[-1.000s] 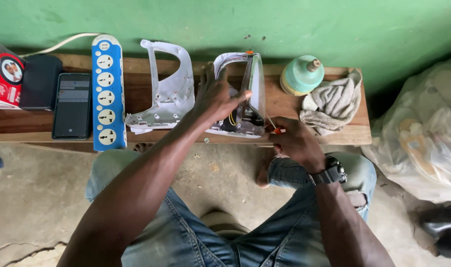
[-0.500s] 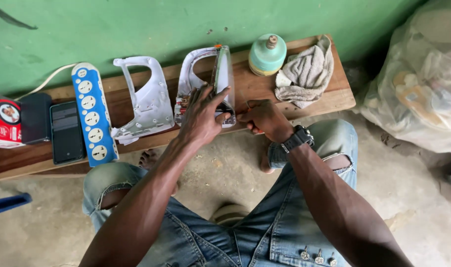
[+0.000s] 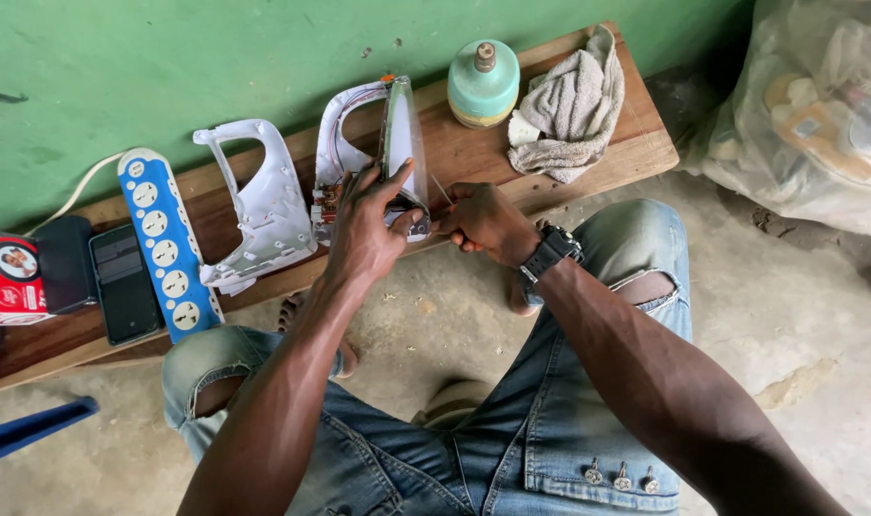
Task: The person is repairing a white plastic electronic device, using a screwdriver to adjust internal components and wiring.
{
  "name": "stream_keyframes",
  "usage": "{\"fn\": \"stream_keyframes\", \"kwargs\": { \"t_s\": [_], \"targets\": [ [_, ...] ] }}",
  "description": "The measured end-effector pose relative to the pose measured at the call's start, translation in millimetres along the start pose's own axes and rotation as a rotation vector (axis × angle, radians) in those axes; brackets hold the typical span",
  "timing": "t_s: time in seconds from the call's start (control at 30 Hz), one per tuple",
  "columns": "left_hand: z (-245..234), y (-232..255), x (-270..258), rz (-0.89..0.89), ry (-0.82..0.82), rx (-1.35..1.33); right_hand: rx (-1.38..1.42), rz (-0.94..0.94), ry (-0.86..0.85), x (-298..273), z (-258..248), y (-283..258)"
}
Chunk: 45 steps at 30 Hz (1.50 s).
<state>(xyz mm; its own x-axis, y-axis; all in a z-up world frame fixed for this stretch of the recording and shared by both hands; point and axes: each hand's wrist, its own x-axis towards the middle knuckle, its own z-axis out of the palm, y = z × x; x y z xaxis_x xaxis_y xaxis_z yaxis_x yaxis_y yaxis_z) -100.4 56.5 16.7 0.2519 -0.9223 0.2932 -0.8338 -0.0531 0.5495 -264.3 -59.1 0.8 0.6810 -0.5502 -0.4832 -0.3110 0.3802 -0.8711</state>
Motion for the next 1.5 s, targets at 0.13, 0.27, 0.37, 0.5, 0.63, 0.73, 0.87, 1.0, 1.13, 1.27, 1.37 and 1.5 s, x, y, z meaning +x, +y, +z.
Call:
{"fn": "stream_keyframes", "kwargs": {
  "t_s": [0.13, 0.27, 0.37, 0.5, 0.63, 0.73, 0.87, 1.0, 1.13, 1.27, 1.37, 1.5],
  "targets": [
    [-9.1, 7.9, 2.0, -0.099, -0.076, -0.045, -0.008, 0.011, 0.015, -0.7, 5.1, -2.8],
    [-6.5, 4.9, 1.9, -0.048, -0.059, -0.004, -0.029, -0.002, 0.018, -2.2, 7.8, -3.4],
    [-3.8, 3.6, 1.2, -0.030, -0.042, 0.005, -0.029, -0.011, 0.025, -2.3, 8.0, -2.3],
    [-1.7, 5.4, 0.9, -0.035, -0.035, 0.030, -0.052, -0.022, 0.048, -1.7, 6.9, 0.5],
    [4.5, 2.4, -1.2, -0.014, -0.008, 0.071, -0.116, -0.025, 0.061, -5.4, 9.2, -4.7],
    [3.4, 1.6, 0.3, -0.030, -0.003, 0.079, -0.153, -0.047, 0.056, -2.5, 4.3, -2.5],
    [1.7, -0.6, 1.7, -0.036, -0.005, 0.044, -0.469, -0.557, 0.028, 17.9, -15.7, 10.5],
    [4.0, 0.8, 0.2, -0.049, -0.001, 0.067, -0.912, -1.198, 0.145, 36.0, -27.5, 22.9],
    [-0.5, 7.1, 0.9, -0.088, -0.008, 0.059, -0.581, -0.694, 0.265, 41.5, -14.0, 13.7],
    [-2.2, 8.1, 0.4, -0.095, -0.007, 0.036, -0.647, -0.633, 0.380, 44.5, -3.5, -1.6],
    [-6.9, 14.5, 1.2, -0.111, -0.040, -0.007, -0.583, -0.462, 0.339, 32.9, 8.2, -26.9],
    [-20.2, 3.4, 2.8, -0.041, 0.025, -0.070, -0.431, -0.316, 0.222, 32.8, 12.8, -39.3]
  ]
}}
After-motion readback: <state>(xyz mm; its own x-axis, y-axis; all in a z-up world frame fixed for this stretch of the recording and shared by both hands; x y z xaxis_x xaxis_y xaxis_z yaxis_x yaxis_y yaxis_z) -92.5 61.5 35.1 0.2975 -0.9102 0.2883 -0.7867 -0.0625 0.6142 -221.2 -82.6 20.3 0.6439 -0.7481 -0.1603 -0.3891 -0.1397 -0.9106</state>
